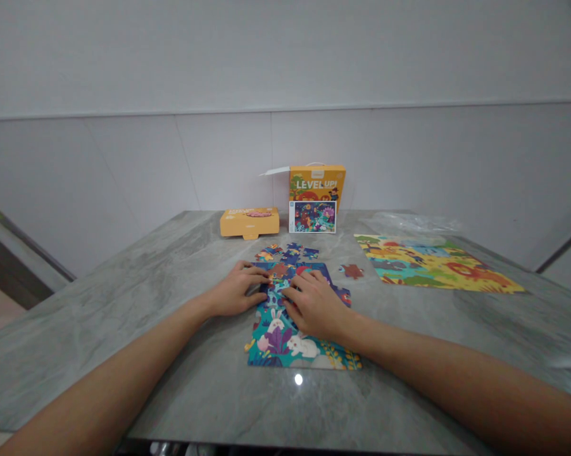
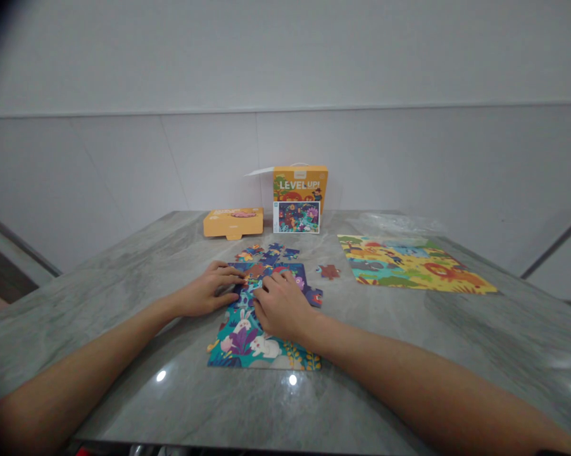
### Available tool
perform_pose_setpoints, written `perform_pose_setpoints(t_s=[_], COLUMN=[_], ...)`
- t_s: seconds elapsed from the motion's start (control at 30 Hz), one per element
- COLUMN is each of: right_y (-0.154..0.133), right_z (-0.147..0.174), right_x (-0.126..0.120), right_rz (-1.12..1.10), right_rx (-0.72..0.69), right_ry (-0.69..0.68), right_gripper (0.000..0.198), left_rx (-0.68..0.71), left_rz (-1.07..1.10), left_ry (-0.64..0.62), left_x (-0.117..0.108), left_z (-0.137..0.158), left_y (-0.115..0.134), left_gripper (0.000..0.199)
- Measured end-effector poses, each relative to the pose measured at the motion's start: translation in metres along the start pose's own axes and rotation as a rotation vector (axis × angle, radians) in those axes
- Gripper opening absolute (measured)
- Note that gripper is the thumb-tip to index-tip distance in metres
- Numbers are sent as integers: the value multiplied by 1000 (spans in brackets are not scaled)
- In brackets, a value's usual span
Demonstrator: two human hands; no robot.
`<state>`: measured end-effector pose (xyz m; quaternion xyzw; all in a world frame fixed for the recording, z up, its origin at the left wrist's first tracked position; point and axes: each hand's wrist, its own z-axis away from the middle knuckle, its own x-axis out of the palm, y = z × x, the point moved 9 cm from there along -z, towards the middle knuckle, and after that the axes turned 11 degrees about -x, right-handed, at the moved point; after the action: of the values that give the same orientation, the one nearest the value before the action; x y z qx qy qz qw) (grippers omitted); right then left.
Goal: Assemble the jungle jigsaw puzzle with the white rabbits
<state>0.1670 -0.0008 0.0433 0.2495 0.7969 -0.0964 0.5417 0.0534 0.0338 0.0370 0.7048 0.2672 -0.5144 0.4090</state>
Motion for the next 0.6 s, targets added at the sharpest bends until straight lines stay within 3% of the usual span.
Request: perform_pose_setpoints(t_s=[0.17, 0.43, 0.5, 0.6], right_y=[0, -1, 13, 66], right_z=[-1, -3, -4, 2], right_x=[0, -2, -6, -14], right_rz=[4, -16, -39, -50], right_rx=[-6, -12, 18, 178], right_ry=[-12, -2, 19, 73], right_gripper=[28, 26, 26, 25], left_rx=[30, 44, 43, 46], left_rz=[-7, -1, -9, -19], left_ry=[-25, -39, -50, -62], left_x=[4, 6, 6, 7], left_z=[1, 0, 0, 0], left_y=[4, 4, 4, 4], left_gripper=[46, 49, 48, 49])
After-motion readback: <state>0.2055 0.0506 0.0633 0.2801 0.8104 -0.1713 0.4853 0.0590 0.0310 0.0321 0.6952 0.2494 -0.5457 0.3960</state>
